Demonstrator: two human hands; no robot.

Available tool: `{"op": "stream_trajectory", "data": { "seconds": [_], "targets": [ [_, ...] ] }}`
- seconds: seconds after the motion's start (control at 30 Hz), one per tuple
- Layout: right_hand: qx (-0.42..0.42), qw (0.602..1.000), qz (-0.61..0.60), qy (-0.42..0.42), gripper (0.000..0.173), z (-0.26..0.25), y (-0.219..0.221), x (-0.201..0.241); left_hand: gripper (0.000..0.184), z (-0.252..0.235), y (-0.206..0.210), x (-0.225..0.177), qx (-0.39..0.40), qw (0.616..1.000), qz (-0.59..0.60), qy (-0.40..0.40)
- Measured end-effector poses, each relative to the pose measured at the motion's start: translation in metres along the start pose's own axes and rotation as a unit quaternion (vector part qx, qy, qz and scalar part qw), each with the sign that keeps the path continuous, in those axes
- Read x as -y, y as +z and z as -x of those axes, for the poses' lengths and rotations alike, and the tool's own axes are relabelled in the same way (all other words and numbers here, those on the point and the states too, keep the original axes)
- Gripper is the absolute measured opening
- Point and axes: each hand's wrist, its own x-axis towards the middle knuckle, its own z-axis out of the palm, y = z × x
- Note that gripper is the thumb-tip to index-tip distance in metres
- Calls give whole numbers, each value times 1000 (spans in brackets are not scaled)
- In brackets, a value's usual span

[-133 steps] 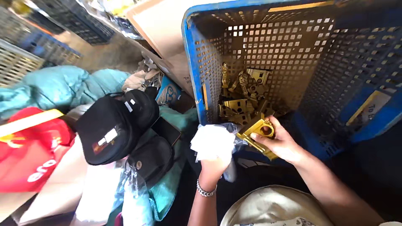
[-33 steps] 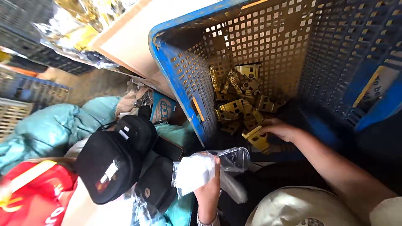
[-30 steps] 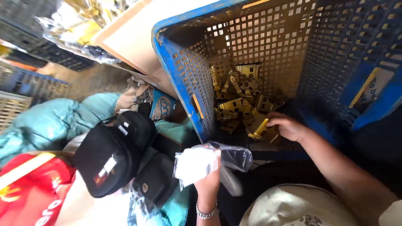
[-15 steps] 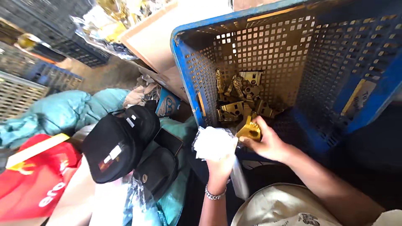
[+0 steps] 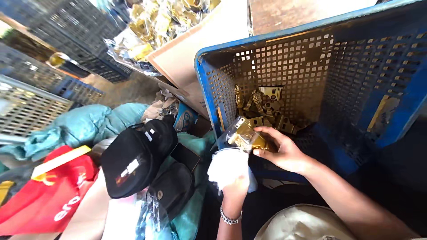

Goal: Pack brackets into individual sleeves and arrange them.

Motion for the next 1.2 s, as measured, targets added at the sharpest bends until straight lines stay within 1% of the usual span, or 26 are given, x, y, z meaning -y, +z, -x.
{"op": "stream_trajectory", "data": {
  "seconds": [0.07,0.1,0.17,0.2,0.23,0.3,0.33,0.4,0.47,0.5,0.53,0.57,0.6,0.63,0.67,0.7,0.73,0.77,0.8,0.83,0.87,0.9,1.0,1.07,1.13,1.2],
  "targets": [
    [-52,997,8,-60,61,-3,2,-6,30,10,4,-12,88,996,-17,25],
    [-74,995,17,-69,66,-4,1,-7,30,15,5,-20,141,990,4,14],
    [-79,992,84,-42,77,-4,-4,-6,30,21,4,-33,222,971,83,-41],
    [-42,992,119,-2,78,-3,-9,-3,30,23,4,-32,231,968,93,-41],
    [19,987,144,62,76,-1,-15,1,28,24,5,-28,227,970,86,-31],
    [124,960,173,183,54,3,-26,6,26,23,1,-16,198,974,104,-38],
    [164,944,192,213,43,5,-32,5,26,20,-3,-11,168,977,119,-56],
    [264,891,275,247,35,-2,-48,13,29,9,-15,-3,98,974,163,-124],
    [388,824,342,232,27,-18,-63,37,34,-2,-30,-1,44,956,192,-215],
    [405,834,323,188,22,-23,-72,52,35,-6,-37,-2,21,948,190,-254],
    [364,884,265,122,18,-27,-81,67,34,-9,-41,-4,-4,945,174,-277],
    [267,946,180,36,16,-30,-88,76,36,-11,-42,-3,-22,950,153,-273],
    [144,985,85,-46,18,-36,-87,82,44,-10,-42,0,-26,959,142,-244],
    [22,995,6,-96,20,-47,-79,86,51,-10,-40,3,-24,968,131,-214],
    [-65,991,-23,-116,24,-55,-69,86,58,-9,-36,5,-18,974,119,-191],
    [-89,990,10,-108,36,-57,-59,81,63,-8,-29,4,-11,978,104,-181],
    [-55,994,58,-80,49,-51,-48,72,66,-8,-19,0,-5,978,90,-187],
    [17,994,98,-51,52,-41,-36,60,64,-7,-10,-4,6,979,79,-186],
    [99,988,114,-21,45,-31,-25,48,59,-6,-1,-3,19,985,74,-157],
    [144,984,109,-5,31,-23,-15,35,55,-3,6,0,34,990,67,-122],
    [146,984,101,3,19,-17,-10,23,53,-1,11,0,45,992,64,-102],
    [134,987,89,18,15,-15,-9,16,56,0,14,-2,54,990,76,-110],
    [144,982,39,116,17,-8,-17,14,62,2,17,-12,87,976,109,-168],
    [164,968,-58,178,19,1,-20,10,64,4,17,-4,113,980,92,-135],
    [146,964,-119,189,13,9,-21,4,66,7,18,4,141,978,108,-110],
    [91,976,-103,167,8,15,-18,0,67,9,18,0,183,960,157,-143]
  ]
}}
